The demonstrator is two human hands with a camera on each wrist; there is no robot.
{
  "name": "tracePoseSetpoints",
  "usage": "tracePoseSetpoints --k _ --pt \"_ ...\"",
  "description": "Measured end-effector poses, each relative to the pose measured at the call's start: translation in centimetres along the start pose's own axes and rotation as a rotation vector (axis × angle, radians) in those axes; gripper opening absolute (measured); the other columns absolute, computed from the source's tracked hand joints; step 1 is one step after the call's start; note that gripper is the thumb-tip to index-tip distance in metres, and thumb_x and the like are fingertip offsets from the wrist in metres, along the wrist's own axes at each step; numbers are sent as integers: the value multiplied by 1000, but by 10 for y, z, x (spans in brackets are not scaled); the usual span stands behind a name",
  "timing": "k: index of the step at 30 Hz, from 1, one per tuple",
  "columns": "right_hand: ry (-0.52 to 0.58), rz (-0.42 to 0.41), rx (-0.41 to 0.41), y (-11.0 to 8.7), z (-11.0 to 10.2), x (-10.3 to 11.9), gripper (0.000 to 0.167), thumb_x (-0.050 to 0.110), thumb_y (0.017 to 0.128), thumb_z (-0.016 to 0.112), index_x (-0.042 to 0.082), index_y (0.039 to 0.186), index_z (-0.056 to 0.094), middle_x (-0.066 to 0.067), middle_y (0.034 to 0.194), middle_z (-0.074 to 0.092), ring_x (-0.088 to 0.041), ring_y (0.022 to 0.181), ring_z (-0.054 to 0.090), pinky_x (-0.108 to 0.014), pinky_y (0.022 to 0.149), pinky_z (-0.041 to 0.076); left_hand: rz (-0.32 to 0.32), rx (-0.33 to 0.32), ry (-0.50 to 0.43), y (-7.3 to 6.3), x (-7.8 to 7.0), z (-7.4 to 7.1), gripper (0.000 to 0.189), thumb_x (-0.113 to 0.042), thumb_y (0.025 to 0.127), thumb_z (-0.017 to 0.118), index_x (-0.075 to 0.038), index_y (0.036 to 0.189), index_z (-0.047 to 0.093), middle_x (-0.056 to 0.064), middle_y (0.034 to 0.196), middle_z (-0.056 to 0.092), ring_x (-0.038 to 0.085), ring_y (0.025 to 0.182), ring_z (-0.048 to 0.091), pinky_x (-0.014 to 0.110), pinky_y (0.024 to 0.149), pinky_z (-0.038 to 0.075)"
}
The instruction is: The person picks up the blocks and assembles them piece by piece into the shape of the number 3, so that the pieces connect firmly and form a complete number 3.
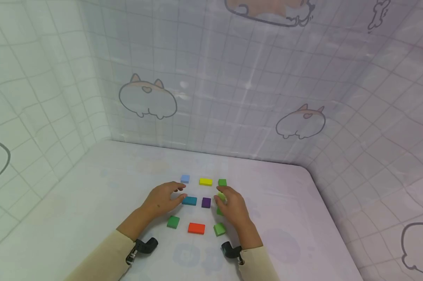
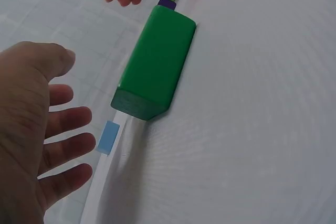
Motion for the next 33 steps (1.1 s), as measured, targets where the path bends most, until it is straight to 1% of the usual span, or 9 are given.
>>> tracePoseSetpoints --k 2,5,10,16,19,22,27,30,33 --pt "8 3 17 0 1 0 35 23 92 73 8 123 70 -4 121 70 -21 110 66 -43 98 53 7 4 6 0 0 1 40 -48 93 65 -24 124 68 -5 118 69 17 117 61 43 99 52" --pt "8 3 34 0 3 2 35 24 92 73 8 123 69 -4 122 70 -22 114 65 -43 99 52 1 21 2 0 1 4 41 -48 92 65 -23 125 68 -5 118 69 17 117 61 43 99 52" --pt "2 0 39 -1 5 3 34 24 92 73 9 122 70 -4 121 70 -23 116 64 -44 99 52 -9 56 -21 0 2 9 42 -47 92 66 -23 127 67 -6 116 69 17 114 61 43 97 53" --pt "-6 1 50 0 6 3 35 25 92 73 9 123 69 -4 123 69 -23 118 63 -45 100 51 -2 72 -17 -1 1 10 42 -46 92 66 -23 127 67 -6 117 68 16 113 61 42 97 53" --pt "-2 22 83 0 9 3 35 25 92 73 9 123 69 -4 126 68 -24 123 61 -45 102 50 12 85 -20 -1 1 11 41 -44 92 67 -22 126 67 -5 115 69 16 111 62 42 96 53" --pt "6 64 133 0 12 3 36 25 91 74 12 124 69 -3 130 66 -24 127 58 -46 104 48 36 95 -21 -2 0 12 40 -42 92 68 -21 126 68 -6 113 69 14 108 62 40 94 54" --pt "25 127 217 -3 16 6 40 28 92 73 14 129 66 -1 134 63 -25 131 54 -47 105 47 68 93 -23 -1 0 14 39 -41 91 69 -21 124 68 -7 111 69 12 104 63 38 91 55" --pt "19 130 248 -3 19 7 40 29 92 72 14 129 66 -1 134 63 -25 130 54 -47 105 47 74 100 -19 -1 0 15 38 -40 91 69 -21 124 69 -7 110 69 12 105 63 37 91 55" --pt "9 118 262 -3 23 6 39 28 92 72 15 128 66 -1 133 63 -24 128 56 -46 105 48 63 115 -11 -1 0 16 38 -40 91 69 -21 124 69 -8 111 70 12 106 63 38 92 54"
Point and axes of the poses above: each hand's wrist, its own y-axis towards the middle knuckle, its own z-axis out of the palm, x = y × z, the point moved 8 cm from there along y, towards the middle knuckle
